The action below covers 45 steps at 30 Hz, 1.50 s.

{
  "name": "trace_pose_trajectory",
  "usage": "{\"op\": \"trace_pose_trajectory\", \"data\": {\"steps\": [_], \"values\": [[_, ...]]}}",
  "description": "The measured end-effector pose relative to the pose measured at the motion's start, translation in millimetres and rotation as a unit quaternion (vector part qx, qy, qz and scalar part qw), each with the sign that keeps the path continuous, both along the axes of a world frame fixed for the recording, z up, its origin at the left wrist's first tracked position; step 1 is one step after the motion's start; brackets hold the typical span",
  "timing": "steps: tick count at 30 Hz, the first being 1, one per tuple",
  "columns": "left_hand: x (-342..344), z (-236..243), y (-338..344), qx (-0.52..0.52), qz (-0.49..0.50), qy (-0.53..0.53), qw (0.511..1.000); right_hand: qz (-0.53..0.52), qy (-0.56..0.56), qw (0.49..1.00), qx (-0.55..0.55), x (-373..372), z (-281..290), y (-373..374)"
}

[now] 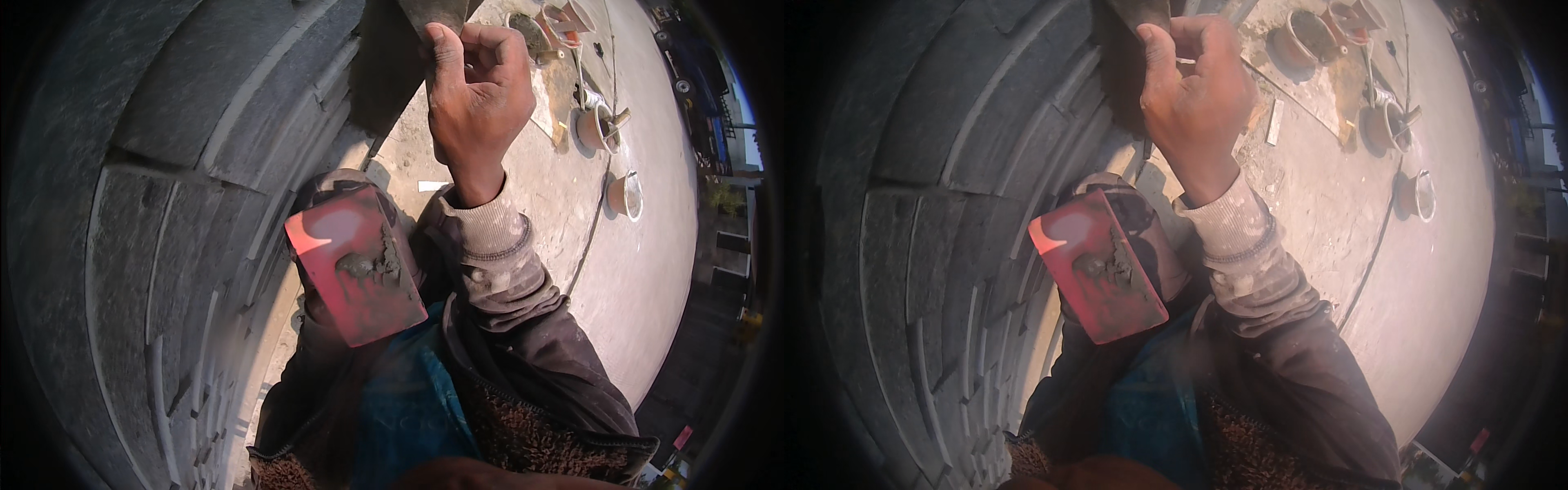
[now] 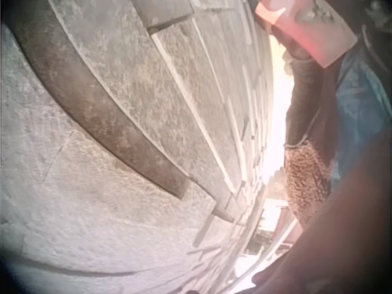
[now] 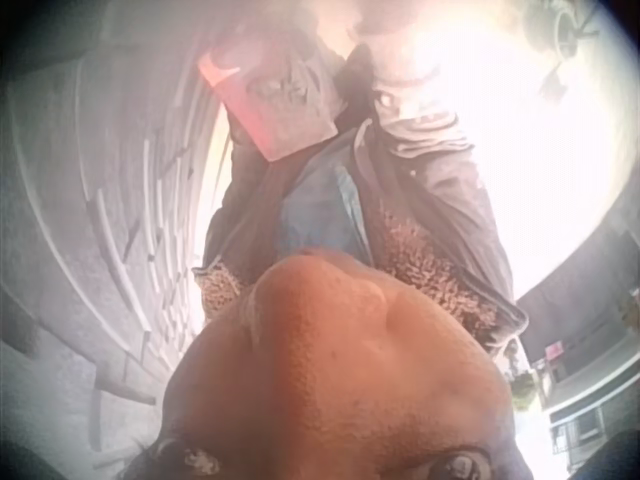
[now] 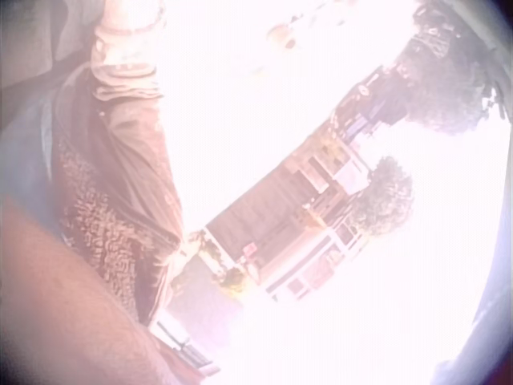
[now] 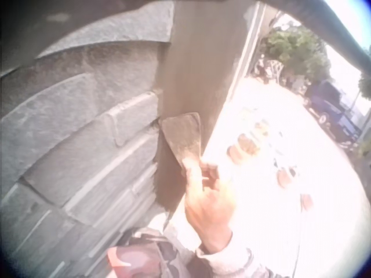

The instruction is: The person uses a trowel to scoop mortar from a red hawk and applies it to the joints of a curved stone wall. The person repeatedly smooths the mortar into the gaps between stones, working along the wall surface.

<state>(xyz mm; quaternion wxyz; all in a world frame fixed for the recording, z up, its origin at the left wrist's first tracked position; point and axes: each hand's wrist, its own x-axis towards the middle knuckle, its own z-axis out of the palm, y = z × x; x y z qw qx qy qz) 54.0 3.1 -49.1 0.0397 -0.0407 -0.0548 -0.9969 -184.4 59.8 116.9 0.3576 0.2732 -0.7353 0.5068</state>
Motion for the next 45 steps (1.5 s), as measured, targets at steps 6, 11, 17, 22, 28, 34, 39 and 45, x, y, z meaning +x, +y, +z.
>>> {"op": "trace_pose_trajectory", "data": {"steps": [6, 11, 17, 22, 28, 34, 39, 45], "values": [[1, -1, -1, -0.002, 0.005, -0.001, 1.000, 0.012, -0.047, 0.999, -0.023, 4, 5, -6], [-1, -1, -1, -0.009, 0.007, 0.005, 1.000, -0.048, -0.010, 0.999, 0.011, 5, 13, -8], [-5, 1, -3, -0.026, 0.017, 0.014, 0.999, -0.101, 0.064, 0.981, 0.152, 9, 41, 5], [-7, 3, -6, -0.037, 0.032, 0.023, 0.999, -0.066, 0.066, 0.982, 0.165, 5, 50, 8], [-7, 5, -4, -0.046, 0.047, 0.035, 0.997, -0.077, 0.107, 0.984, 0.118, -5, 30, 10], [-10, 5, -4, -0.067, 0.068, 0.053, 0.994, -0.098, 0.131, 0.983, 0.088, -6, 25, 13], [-15, 5, -8, -0.098, 0.095, 0.084, 0.987, -0.027, 0.126, 0.991, 0.041, -5, 38, 24], [-21, 7, -4, -0.070, 0.077, 0.054, 0.993, 0.001, 0.138, 0.968, 0.211, -5, 50, 41]]}}
